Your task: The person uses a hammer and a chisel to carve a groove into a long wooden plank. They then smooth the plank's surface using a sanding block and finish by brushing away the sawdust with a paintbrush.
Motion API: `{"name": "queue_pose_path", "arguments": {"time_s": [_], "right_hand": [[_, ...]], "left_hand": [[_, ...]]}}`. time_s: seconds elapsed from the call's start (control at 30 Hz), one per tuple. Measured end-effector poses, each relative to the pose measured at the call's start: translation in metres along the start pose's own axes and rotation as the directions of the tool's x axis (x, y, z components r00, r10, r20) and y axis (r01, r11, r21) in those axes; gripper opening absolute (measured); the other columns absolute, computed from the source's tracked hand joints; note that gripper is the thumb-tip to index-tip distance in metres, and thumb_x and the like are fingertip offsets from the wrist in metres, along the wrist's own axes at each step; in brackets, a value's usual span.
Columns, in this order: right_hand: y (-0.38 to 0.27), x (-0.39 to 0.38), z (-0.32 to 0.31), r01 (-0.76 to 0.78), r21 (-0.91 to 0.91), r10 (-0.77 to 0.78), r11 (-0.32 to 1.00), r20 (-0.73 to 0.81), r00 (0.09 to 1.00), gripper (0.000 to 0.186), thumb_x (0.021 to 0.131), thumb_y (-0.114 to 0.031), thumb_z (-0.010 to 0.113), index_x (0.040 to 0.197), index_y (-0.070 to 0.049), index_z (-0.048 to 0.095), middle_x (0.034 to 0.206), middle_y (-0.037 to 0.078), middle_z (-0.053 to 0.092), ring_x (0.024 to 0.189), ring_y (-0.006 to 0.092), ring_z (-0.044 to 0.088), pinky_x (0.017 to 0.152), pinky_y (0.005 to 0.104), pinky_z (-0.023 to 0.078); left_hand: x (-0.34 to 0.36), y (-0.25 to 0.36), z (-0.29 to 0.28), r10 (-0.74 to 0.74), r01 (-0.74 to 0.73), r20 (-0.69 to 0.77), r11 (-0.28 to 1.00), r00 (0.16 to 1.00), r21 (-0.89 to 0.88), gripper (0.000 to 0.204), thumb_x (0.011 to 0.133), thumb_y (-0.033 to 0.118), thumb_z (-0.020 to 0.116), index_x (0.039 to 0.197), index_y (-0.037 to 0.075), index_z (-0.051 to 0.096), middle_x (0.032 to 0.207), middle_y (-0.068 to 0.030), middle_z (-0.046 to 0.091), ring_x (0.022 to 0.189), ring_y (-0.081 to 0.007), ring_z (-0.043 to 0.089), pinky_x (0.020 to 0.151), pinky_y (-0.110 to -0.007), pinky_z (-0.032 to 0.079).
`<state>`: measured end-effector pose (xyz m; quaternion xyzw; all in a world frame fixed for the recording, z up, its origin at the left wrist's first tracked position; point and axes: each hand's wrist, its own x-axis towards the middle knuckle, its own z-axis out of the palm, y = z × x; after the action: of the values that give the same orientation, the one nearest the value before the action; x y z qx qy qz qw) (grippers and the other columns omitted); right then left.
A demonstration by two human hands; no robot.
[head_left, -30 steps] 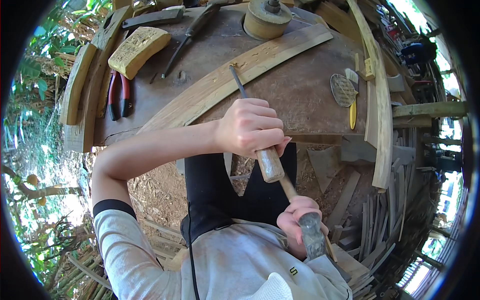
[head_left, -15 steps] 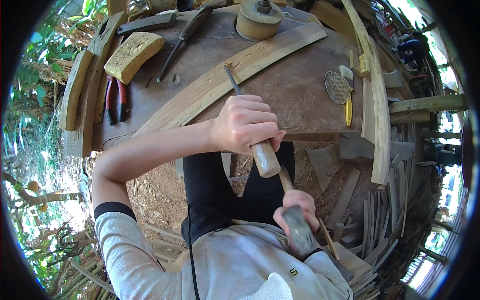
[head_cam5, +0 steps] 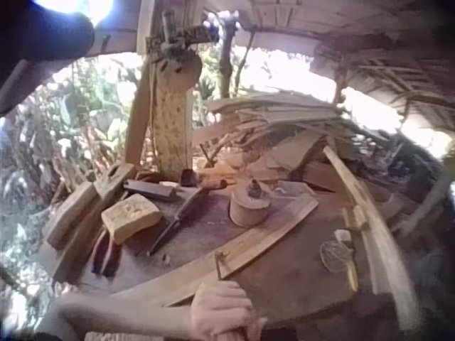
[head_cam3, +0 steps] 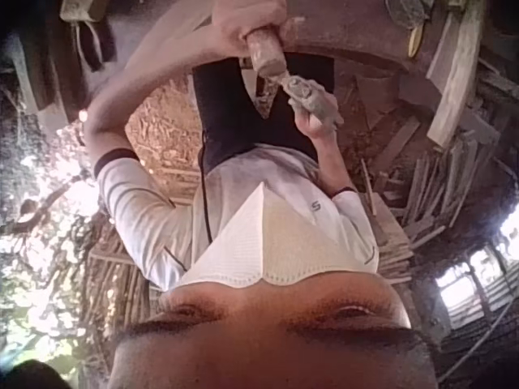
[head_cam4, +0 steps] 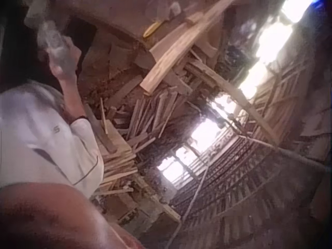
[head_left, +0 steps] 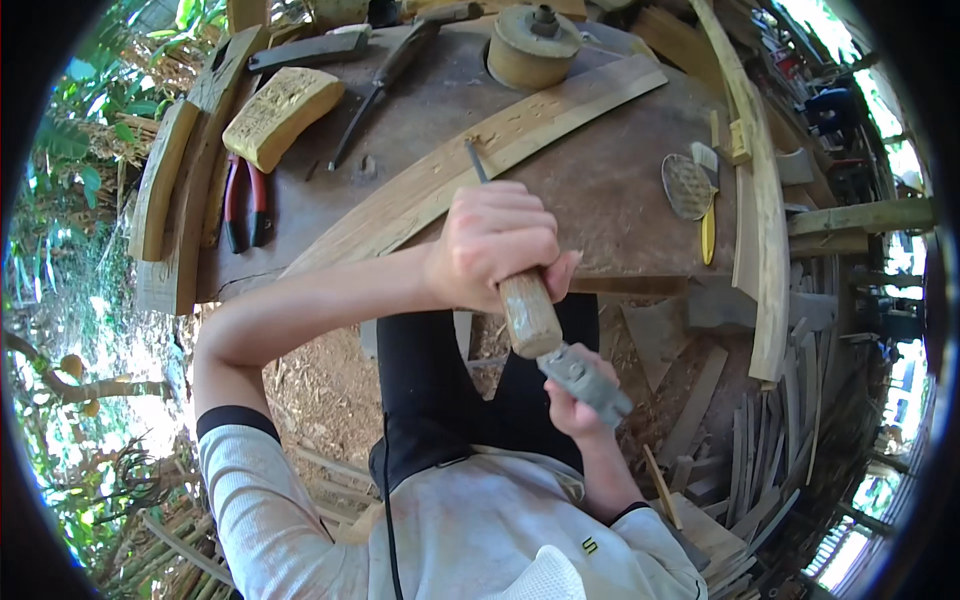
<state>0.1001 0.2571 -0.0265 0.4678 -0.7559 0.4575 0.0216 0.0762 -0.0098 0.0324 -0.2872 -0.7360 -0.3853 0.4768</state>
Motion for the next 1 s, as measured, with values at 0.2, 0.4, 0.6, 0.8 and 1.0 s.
{"name": "queue_pose_path", "arguments": {"time_s": [0.2,0.4,0.6,0.8,1.0], "right_hand": [[0.003,0.021,-0.005,-0.159,0.55,0.225,0.82,-0.055,0.973,0.024,0.113,-0.017,0.041,0.121,0.003,0.052,0.088,0.017,0.067,0.053,0.0162,0.058,0.052,0.0277,0.05],[0.007,0.126,-0.01,-0.335,0.537,0.334,0.774,0.105,0.937,0.027,0.113,-0.022,0.05,0.125,0.002,0.056,0.082,0.006,0.063,0.053,0.0124,0.061,0.051,0.0267,0.048],[0.033,0.175,0.025,-0.458,0.558,0.393,0.692,0.242,0.887,0.036,0.111,-0.033,0.054,0.113,0.002,0.057,0.071,0.005,0.061,0.05,0.0137,0.063,0.051,0.0296,0.05],[0.037,0.173,0.026,-0.486,0.571,0.46,0.662,0.203,0.864,0.038,0.111,-0.036,0.054,0.109,0.002,0.057,0.066,0.007,0.061,0.048,0.0165,0.064,0.048,0.0331,0.051],[0.029,0.173,0.029,-0.456,0.509,0.45,0.73,0.144,0.882,0.038,0.11,-0.034,0.056,0.1,0.003,0.056,0.06,0.011,0.061,0.046,0.0226,0.065,0.048,0.0365,0.052]], "left_hand": [[0.021,-0.014,-0.022,-0.374,0.396,-0.332,0.918,0.866,0.001,0.029,0.091,0.005,0.071,0.068,0.009,0.054,0.054,-0.0002,0.05,0.046,-0.0124,0.049,0.043,-0.03,0.036],[0.054,-0.047,-0.056,-0.658,0.485,-0.34,0.738,0.672,-0.469,0.036,0.098,0.012,0.063,0.068,0.011,0.044,0.054,0.0004,0.045,0.046,-0.0078,0.037,0.045,-0.028,0.026],[0.096,-0.04,-0.079,-0.641,0.444,-0.29,0.728,0.711,-0.521,0.04,0.102,0.015,0.064,0.069,0.013,0.04,0.055,0.0038,0.034,0.046,-0.0081,0.031,0.046,-0.031,0.022],[0.086,-0.006,-0.076,-0.401,0.302,0.131,0.834,0.906,0.463,0.016,0.092,0.012,0.08,0.085,0.007,0.067,0.067,-0.0022,0.062,0.06,-0.0148,0.062,0.054,-0.03,0.046],[0.02,-0.042,-0.089,-0.541,0.128,0.482,0.746,0.689,0.653,0.034,0.074,0.003,0.081,0.106,0.006,0.071,0.097,-0.0068,0.071,0.081,-0.0306,0.072,0.07,-0.039,0.058]]}}
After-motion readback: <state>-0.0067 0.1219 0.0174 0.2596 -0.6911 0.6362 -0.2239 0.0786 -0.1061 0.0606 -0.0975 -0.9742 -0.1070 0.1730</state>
